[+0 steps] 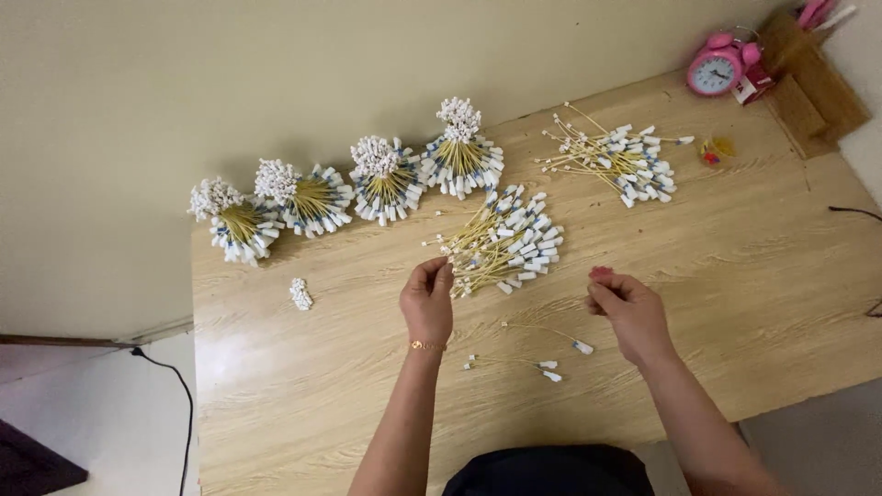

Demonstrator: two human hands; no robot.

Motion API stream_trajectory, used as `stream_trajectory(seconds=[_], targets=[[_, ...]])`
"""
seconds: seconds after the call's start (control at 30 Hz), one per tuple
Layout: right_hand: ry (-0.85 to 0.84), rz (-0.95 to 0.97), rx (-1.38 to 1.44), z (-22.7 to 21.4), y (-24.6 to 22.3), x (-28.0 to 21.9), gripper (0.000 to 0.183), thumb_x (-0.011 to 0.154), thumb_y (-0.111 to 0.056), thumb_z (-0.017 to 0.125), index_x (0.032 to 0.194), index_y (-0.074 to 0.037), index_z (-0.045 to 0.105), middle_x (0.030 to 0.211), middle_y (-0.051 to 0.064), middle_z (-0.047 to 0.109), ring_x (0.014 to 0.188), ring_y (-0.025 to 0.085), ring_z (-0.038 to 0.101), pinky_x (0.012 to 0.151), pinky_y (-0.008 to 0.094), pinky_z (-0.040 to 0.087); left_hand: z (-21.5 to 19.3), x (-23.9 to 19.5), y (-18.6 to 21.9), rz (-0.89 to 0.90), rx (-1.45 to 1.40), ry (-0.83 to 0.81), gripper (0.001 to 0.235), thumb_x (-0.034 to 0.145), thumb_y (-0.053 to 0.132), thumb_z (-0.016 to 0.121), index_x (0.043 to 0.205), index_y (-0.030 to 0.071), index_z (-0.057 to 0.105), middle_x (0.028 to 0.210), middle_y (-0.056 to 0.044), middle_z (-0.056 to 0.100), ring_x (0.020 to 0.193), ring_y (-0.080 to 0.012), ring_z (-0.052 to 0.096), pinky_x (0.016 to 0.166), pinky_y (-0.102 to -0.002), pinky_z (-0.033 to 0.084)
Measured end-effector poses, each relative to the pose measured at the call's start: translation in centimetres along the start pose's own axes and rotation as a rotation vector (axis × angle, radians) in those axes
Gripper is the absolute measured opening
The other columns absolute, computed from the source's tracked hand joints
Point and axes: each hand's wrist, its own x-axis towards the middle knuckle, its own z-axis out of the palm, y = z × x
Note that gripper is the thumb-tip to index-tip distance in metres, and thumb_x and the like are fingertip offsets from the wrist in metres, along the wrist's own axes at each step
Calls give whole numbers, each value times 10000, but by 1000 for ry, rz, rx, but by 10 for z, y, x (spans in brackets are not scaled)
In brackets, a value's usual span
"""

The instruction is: Bundling small wire components into organized groups on a wooden table

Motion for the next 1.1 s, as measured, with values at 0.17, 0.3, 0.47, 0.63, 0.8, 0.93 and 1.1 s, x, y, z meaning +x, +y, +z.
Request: stream_trajectory(seconds=[0.17, 0.3, 0.47, 0.63, 0.8, 0.93, 1.1], targets=[[-109, -51, 235, 23, -51, -22, 168, 875, 25, 646, 1042, 43, 634, 848, 120, 622, 761, 178, 646, 715, 306, 570, -3, -21, 98, 272, 85, 58, 109, 868, 33, 699, 939, 107, 738, 822, -54, 697, 737, -118, 657, 661, -246, 555], [-175, -99, 233, 61, -110, -48, 167, 856, 9, 663, 1023, 17, 660, 804, 112, 645, 731, 157, 643, 676, 289, 565, 3, -28, 80, 112, -221, 13, 98, 913, 22, 642, 990, 26, 702, 788, -60, 671, 720, -106, 590, 673, -258, 554], [-342, -292, 172, 91, -147, -75, 197, 789, 63, 720, 978, 14, 699, 767, 129, 709, 699, 149, 662, 657, 289, 599, 9, -46, 78, -213, -513, -64, 148, 883, 3, 661, 1028, -25, 678, 859, -138, 704, 756, -185, 679, 697, -312, 603], [-343, -511, 3, 99, -174, -90, 130, 775, 15, 757, 895, -22, 725, 738, 85, 705, 661, 113, 618, 616, 275, 541, 6, -56, 87, -257, -573, -110, 238, 861, -42, 664, 1096, -19, 637, 821, -116, 673, 739, -175, 673, 693, -294, 593], [-282, -832, -296, 96, -177, -85, 90, 752, -93, 802, 822, -123, 755, 812, 33, 689, 761, 190, 630, 698, 320, 503, 4, -65, 88, -266, -594, -127, 242, 856, -45, 662, 1094, -11, 636, 795, -113, 665, 712, -173, 675, 676, -281, 584], [-260, -979, -374, 94, -176, -80, 98, 735, -170, 823, 800, -181, 750, 853, -11, 681, 864, 211, 601, 799, 348, 473, 2, -67, 93, -233, -566, -180, 273, 840, -57, 673, 1106, -4, 641, 781, -116, 676, 695, -171, 675, 667, -281, 581], [-291, -818, -301, 93, -169, -81, 90, 739, -115, 813, 803, -147, 759, 853, 29, 701, 879, 233, 641, 816, 363, 486, 0, -66, 98, -220, -524, -224, 289, 831, -56, 680, 1112, -3, 643, 796, -118, 684, 711, -164, 666, 677, -276, 574]])
